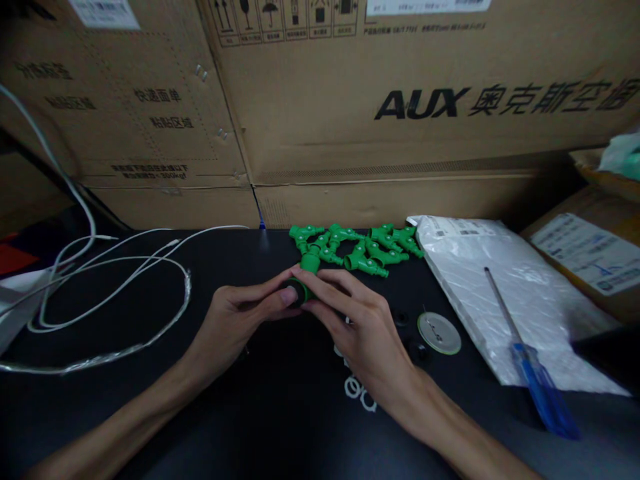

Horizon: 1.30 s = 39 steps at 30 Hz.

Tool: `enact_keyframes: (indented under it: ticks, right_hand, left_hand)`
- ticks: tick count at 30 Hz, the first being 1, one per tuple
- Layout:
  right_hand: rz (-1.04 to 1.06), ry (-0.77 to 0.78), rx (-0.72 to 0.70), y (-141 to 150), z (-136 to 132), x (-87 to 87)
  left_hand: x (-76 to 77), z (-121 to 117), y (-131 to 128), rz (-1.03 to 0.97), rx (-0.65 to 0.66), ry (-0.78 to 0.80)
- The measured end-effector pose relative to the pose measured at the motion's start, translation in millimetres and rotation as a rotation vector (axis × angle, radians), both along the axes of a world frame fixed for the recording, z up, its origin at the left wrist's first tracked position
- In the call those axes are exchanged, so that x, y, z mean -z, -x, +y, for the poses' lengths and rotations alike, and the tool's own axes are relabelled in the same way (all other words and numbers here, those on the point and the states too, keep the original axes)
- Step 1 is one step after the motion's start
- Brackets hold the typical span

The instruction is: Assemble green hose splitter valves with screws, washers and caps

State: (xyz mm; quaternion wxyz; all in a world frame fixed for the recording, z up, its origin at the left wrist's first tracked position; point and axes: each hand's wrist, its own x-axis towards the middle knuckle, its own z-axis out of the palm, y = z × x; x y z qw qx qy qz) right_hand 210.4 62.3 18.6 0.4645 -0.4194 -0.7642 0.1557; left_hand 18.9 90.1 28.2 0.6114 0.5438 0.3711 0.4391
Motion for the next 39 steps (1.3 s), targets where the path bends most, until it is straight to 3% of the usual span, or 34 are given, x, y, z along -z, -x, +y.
enact_keyframes:
  ticks: [16,24,28,33,36,39]
  right_hand:
    - [-0.067,0.012,0.051,-1,0,4.4]
    - [0.166,0.142,0.024,1,2,-1.3]
    - [0.407,0.321,0.002,3,3,-5.0]
    - [0.566,0.566,-0.078,6,2,-14.3]
    - [0.636,0.63,-0.158,9,0,-17.3]
    - [0.661,0.635,-0.204,12,-4,-15.7]
  left_hand:
    - [0.8,-1,-2,-0.053,0.031,0.074]
    - [-4.6,2,0,-0.033,0.036,0.027]
    - [-2.9,4,2,0.105,0.062,-0.13]
    - [-1.5,8,7,0.393,-0.005,-0.5]
    - [-1.9,8,9,0.479,-0.069,-0.657]
    - [-1.4,8,9,0.502,-0.093,-0.704]
